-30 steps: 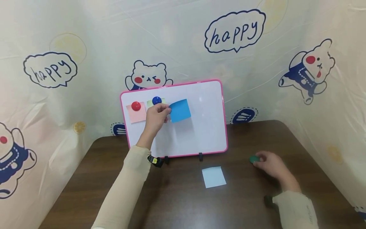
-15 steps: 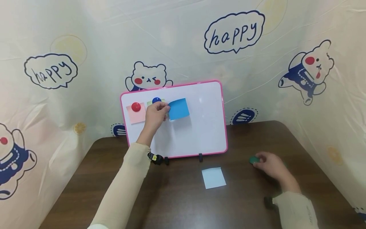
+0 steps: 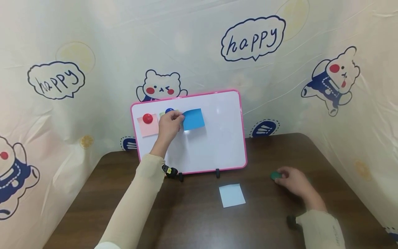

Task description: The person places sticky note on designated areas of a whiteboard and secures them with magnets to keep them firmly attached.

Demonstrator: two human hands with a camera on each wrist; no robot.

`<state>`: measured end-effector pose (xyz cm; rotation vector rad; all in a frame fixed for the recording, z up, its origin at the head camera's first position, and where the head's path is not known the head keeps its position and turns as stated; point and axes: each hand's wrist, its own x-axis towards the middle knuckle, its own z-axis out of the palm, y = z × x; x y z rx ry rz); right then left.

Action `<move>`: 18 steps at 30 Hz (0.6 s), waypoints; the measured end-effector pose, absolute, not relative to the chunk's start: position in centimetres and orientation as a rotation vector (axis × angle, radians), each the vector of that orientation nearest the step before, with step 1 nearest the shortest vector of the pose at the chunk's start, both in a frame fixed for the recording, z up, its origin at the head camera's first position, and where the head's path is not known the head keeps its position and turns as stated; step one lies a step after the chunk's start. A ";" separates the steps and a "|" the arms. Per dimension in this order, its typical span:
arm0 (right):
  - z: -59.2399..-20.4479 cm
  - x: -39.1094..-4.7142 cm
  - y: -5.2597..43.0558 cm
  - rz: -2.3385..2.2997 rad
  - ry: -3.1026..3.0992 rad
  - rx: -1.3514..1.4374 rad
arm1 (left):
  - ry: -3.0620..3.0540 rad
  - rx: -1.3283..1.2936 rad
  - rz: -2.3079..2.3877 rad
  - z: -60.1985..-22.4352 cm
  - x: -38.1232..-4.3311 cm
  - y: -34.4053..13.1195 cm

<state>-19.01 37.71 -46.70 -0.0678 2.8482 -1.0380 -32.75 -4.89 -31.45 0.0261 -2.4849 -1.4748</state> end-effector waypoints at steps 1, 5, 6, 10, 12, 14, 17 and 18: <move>-46.7 -19.0 37.7 -1.037 2.849 -0.069 | -2.483 0.030 -1.465 -31.5 -32.8 -4.8; -46.6 -19.0 37.7 -1.032 2.854 -0.070 | -2.471 0.042 -1.439 -31.6 -32.9 -4.7; -46.6 -19.0 37.7 -1.033 2.854 -0.068 | -2.469 0.046 -1.435 -31.6 -33.0 -4.6; -46.6 -19.0 37.7 -1.035 2.851 -0.067 | -2.468 0.066 -1.401 -31.6 -33.1 -4.5; -46.6 -19.0 37.7 -1.038 2.851 -0.069 | -2.472 0.077 -1.380 -31.6 -33.1 -4.4; -46.7 -19.0 37.7 -1.041 2.852 -0.074 | -2.479 0.089 -1.364 -31.5 -33.2 -4.3; -46.7 -19.0 37.7 -1.042 2.854 -0.080 | -2.492 0.111 -1.335 -31.4 -33.3 -4.1; -46.7 -19.0 37.7 -1.040 2.855 -0.080 | -2.497 0.118 -1.327 -31.3 -33.3 -4.1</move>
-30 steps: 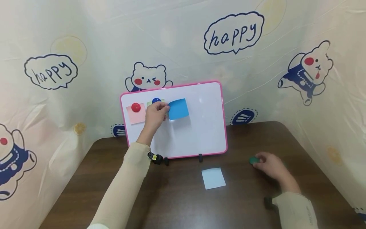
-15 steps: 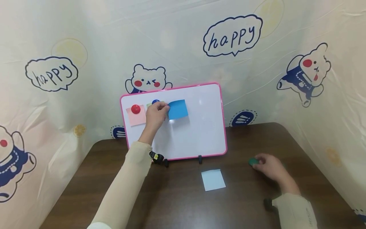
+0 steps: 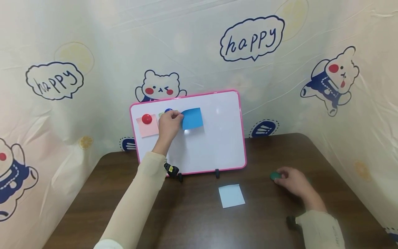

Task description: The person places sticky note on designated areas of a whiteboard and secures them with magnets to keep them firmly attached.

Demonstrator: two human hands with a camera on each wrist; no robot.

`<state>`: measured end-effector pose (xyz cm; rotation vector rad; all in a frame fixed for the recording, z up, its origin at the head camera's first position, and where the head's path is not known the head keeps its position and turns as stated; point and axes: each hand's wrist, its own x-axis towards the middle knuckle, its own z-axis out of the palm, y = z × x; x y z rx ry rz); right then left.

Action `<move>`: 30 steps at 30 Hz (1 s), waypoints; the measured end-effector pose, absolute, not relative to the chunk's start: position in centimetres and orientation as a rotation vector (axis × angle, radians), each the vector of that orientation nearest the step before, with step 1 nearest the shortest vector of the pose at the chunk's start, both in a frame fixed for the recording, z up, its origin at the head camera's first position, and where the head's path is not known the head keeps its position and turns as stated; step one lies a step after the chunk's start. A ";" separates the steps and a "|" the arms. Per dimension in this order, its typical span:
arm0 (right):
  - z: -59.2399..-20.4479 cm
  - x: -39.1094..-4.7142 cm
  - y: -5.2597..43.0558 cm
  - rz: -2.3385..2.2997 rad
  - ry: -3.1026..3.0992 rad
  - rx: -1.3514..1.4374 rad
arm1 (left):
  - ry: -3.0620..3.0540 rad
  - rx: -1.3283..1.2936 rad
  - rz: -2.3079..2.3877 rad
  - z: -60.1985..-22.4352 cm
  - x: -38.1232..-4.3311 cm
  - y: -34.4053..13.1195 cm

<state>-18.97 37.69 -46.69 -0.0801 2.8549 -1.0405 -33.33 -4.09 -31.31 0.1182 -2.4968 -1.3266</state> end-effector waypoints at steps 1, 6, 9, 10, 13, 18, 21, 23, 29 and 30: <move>-46.7 -19.0 37.7 -1.040 2.854 -0.078 | -2.502 0.126 -1.319 -31.3 -33.4 -4.0; -46.7 -19.0 37.7 -1.035 2.857 -0.069 | -2.525 0.155 -1.269 -31.1 -33.4 -3.8; -46.7 -19.0 37.6 -1.031 2.860 -0.065 | -2.541 0.169 -1.231 -30.9 -33.5 -3.7; -46.6 -19.0 37.6 -1.031 2.859 -0.065 | -2.546 0.174 -1.216 -30.9 -33.4 -3.7; -46.6 -19.0 37.7 -1.030 2.856 -0.064 | -2.573 0.187 -1.148 -30.7 -33.5 -3.6; -46.4 -19.0 37.6 -1.029 2.849 -0.060 | -2.617 0.189 -1.043 -30.4 -33.4 -3.4; -46.4 -19.1 37.6 -1.029 2.845 -0.054 | -2.633 0.187 -1.008 -30.3 -33.4 -3.4; -46.3 -19.1 37.6 -1.027 2.843 -0.048 | -2.637 0.186 -0.989 -30.2 -33.3 -3.4; -46.2 -19.0 37.6 -1.027 2.841 -0.046 | -2.646 0.183 -0.949 -30.0 -33.3 -3.1; -46.2 -19.0 37.6 -1.028 2.841 -0.048 | -2.650 0.182 -0.940 -30.0 -33.4 -3.1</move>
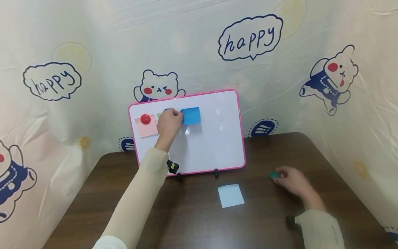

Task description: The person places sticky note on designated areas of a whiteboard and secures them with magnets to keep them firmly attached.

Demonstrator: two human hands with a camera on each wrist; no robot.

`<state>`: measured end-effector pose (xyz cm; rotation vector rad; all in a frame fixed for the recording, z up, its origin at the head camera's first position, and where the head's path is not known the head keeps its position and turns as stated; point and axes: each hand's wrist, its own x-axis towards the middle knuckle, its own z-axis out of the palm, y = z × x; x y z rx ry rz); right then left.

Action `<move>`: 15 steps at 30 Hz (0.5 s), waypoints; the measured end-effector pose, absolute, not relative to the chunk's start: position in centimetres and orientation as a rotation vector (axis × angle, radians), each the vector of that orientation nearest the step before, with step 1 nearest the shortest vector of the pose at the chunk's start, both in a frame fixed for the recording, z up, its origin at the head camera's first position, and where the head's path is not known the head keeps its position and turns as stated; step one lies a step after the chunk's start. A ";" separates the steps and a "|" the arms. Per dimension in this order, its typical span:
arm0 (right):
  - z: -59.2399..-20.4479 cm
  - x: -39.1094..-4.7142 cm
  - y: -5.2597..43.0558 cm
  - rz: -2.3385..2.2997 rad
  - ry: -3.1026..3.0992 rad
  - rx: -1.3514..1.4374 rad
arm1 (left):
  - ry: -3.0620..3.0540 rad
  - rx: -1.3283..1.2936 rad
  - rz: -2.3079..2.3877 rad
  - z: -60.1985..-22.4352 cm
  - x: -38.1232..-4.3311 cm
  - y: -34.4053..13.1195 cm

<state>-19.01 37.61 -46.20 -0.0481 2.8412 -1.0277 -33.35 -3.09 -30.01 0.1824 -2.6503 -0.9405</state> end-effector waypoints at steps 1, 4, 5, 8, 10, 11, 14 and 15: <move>-46.2 -19.0 37.6 -1.025 2.843 -0.048 | -2.654 0.180 -0.932 -30.0 -33.4 -3.1; -46.2 -19.0 37.6 -1.016 2.846 -0.047 | -2.665 0.176 -0.906 -30.1 -33.5 -3.0; -46.3 -19.0 37.6 -1.014 2.847 -0.042 | -2.668 0.175 -0.896 -30.1 -33.5 -3.0; -46.4 -19.1 37.7 -1.009 2.855 -0.054 | -2.669 0.179 -0.879 -30.2 -33.6 -3.0; -46.4 -19.1 37.7 -1.011 2.858 -0.062 | -2.672 0.188 -0.869 -30.2 -33.7 -3.0; -46.5 -19.1 37.7 -1.009 2.862 -0.065 | -2.674 0.191 -0.869 -30.2 -33.7 -3.0; -46.5 -19.1 37.7 -1.008 2.863 -0.067 | -2.689 0.204 -0.871 -30.2 -33.7 -3.0; -46.5 -19.1 37.7 -1.009 2.861 -0.066 | -2.693 0.206 -0.874 -30.2 -33.7 -3.0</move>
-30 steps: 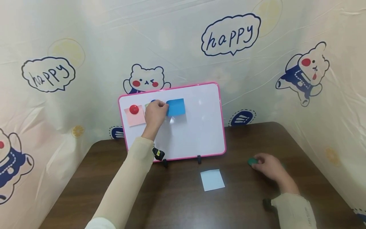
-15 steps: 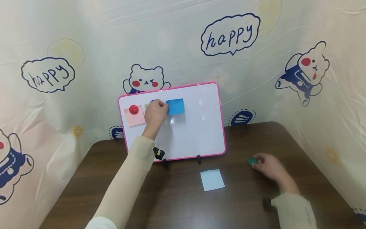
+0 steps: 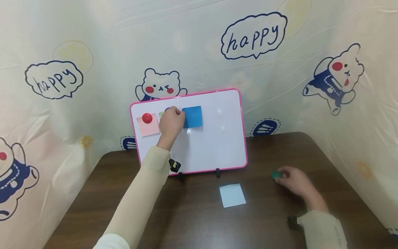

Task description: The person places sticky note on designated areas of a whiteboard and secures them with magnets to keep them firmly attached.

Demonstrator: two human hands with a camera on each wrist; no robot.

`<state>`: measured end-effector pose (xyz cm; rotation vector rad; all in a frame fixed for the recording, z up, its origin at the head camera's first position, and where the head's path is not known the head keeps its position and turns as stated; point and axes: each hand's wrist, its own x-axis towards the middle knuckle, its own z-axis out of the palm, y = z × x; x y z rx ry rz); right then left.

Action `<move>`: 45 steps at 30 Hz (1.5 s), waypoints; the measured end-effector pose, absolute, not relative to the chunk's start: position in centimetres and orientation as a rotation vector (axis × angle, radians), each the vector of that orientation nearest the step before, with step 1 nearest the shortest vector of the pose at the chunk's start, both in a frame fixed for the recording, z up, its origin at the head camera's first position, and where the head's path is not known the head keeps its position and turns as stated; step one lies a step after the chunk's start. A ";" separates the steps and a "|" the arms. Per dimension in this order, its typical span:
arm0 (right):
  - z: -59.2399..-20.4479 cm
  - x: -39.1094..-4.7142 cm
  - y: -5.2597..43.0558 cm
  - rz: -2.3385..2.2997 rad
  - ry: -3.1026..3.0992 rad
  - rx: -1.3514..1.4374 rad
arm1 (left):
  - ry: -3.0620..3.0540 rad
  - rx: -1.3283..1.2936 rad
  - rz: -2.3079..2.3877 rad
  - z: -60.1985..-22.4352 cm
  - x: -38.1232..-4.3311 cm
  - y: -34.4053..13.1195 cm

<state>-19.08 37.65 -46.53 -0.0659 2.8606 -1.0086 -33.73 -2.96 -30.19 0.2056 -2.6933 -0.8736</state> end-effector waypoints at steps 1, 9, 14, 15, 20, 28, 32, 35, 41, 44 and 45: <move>-46.5 -19.1 37.7 -1.008 2.860 -0.067 | -2.697 0.207 -0.877 -30.2 -33.7 -2.9; -46.4 -19.0 37.7 -1.012 2.869 -0.079 | -2.701 0.205 -0.859 -30.1 -33.7 -2.9; -46.5 -19.1 37.6 -1.010 2.862 -0.070 | -2.705 0.207 -0.847 -30.3 -33.8 -3.0; -46.5 -19.1 37.7 -1.011 2.857 -0.073 | -2.706 0.204 -0.845 -30.4 -33.8 -3.0; -46.5 -19.1 37.6 -1.006 2.850 -0.064 | -2.696 0.186 -0.840 -30.7 -33.8 -2.8; -46.5 -19.1 37.6 -1.013 2.841 -0.051 | -2.626 0.073 -0.808 -31.1 -34.0 -2.6; -46.6 -19.1 37.5 -1.010 2.848 -0.063 | -2.615 0.047 -0.812 -31.2 -34.1 -2.5; -46.6 -19.1 37.5 -1.003 2.855 -0.071 | -2.628 0.044 -0.803 -31.3 -34.2 -2.6; -46.6 -19.2 37.4 -0.981 2.865 -0.054 | -2.671 0.022 -0.794 -31.2 -33.9 -2.7; -46.6 -19.2 37.5 -0.975 2.869 -0.033 | -2.679 0.000 -0.788 -31.3 -33.7 -2.7; -46.6 -19.2 37.5 -0.976 2.871 -0.027 | -2.682 -0.009 -0.784 -31.3 -33.6 -2.7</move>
